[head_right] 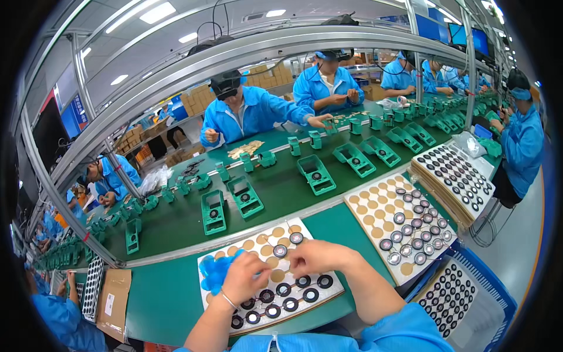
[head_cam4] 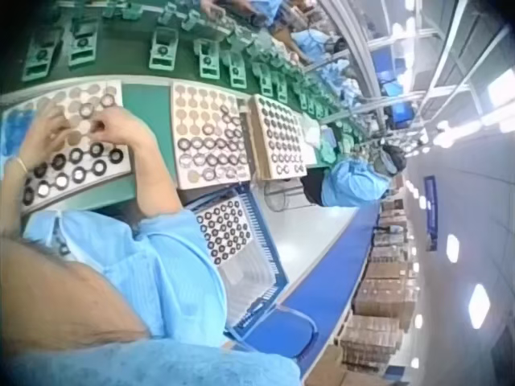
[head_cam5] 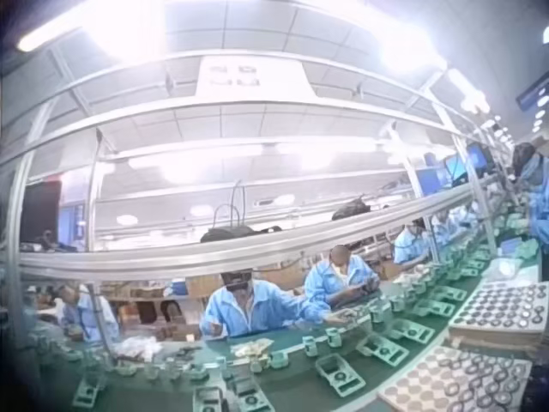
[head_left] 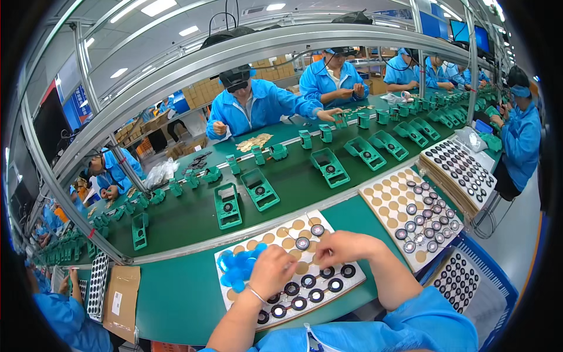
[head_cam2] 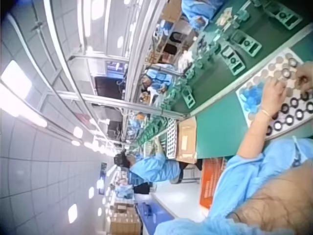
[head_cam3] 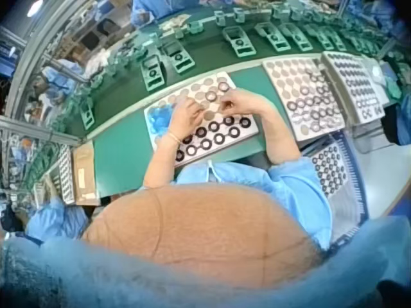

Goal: The person assembles circular electronic components into green plastic housings by hand on an assembly line.

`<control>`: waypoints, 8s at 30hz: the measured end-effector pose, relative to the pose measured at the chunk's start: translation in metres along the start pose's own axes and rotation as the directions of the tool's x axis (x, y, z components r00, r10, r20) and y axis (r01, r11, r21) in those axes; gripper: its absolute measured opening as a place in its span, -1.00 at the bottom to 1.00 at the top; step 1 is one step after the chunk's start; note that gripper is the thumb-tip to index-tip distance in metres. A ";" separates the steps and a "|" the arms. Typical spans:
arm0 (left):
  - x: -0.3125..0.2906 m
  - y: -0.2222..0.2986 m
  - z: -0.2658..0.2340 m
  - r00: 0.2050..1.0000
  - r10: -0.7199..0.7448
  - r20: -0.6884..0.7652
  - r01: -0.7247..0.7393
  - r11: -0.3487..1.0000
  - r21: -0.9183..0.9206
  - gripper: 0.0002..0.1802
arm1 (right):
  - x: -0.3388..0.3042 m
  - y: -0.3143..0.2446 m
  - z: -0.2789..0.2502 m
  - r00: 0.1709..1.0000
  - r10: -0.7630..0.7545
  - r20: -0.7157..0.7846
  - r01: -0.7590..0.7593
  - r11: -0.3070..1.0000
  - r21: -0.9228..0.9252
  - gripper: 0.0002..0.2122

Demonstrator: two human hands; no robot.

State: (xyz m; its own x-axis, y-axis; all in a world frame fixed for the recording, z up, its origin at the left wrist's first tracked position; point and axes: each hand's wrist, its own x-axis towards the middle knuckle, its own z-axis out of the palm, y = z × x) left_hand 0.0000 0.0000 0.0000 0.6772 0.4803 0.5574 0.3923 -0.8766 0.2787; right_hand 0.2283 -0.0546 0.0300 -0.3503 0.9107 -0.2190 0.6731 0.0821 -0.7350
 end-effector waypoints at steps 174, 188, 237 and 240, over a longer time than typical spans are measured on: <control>-0.051 -0.078 -0.048 0.956 -0.293 0.008 0.288 0.944 0.159 -0.93 | 0.049 -0.002 0.028 0.987 0.158 -0.027 -0.139 0.926 0.351 -0.75; -0.046 -0.073 -0.060 0.963 -0.268 -0.025 0.269 0.961 0.062 -0.92 | 0.058 -0.010 0.039 0.828 -0.075 -0.556 -0.055 0.975 -0.213 -0.84; -0.066 -0.057 -0.065 0.825 -0.512 0.238 0.270 -0.013 -0.963 -0.87 | 0.098 -0.049 0.114 0.939 -0.333 0.086 -0.043 0.134 0.990 -0.73; -0.072 -0.057 -0.069 0.807 -0.583 0.095 0.271 0.222 -0.937 -0.83 | 0.106 -0.056 0.114 0.928 -0.365 0.074 -0.030 0.124 0.992 -0.72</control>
State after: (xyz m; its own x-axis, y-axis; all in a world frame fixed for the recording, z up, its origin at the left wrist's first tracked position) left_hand -0.1140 0.0135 -0.0021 0.3770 0.9015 0.2127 -0.3128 -0.0922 0.9453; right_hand 0.0792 -0.0089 -0.0254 -0.6189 0.7853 0.0170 -0.5516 -0.4191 -0.7212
